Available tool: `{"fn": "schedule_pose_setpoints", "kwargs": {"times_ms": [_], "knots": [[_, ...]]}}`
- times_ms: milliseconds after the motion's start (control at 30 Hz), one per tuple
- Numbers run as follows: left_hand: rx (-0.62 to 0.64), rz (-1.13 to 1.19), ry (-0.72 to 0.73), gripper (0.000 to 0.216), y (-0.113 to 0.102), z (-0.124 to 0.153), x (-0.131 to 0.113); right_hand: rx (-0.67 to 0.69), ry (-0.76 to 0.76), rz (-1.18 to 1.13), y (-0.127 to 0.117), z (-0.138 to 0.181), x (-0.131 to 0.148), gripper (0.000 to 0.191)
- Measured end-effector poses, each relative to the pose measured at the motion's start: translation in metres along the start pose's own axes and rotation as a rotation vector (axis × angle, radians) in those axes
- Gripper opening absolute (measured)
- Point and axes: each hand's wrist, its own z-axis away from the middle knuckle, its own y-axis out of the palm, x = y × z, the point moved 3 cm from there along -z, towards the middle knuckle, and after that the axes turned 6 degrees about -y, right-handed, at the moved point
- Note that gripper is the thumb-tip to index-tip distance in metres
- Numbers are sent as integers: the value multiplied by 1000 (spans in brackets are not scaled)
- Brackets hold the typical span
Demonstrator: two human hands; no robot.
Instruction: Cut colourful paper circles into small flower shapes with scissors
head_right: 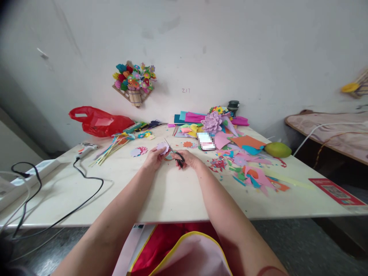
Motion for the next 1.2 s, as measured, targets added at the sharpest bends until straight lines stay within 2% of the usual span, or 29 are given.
{"fn": "schedule_pose_setpoints", "kwargs": {"times_ms": [233,1200], "knots": [[1,-9,10,17,3,3,-2,-9,2,-6,3,4,6,35],[-46,-36,17,18,4,3,-1,-60,-28,10,4,2,-4,32]]}}
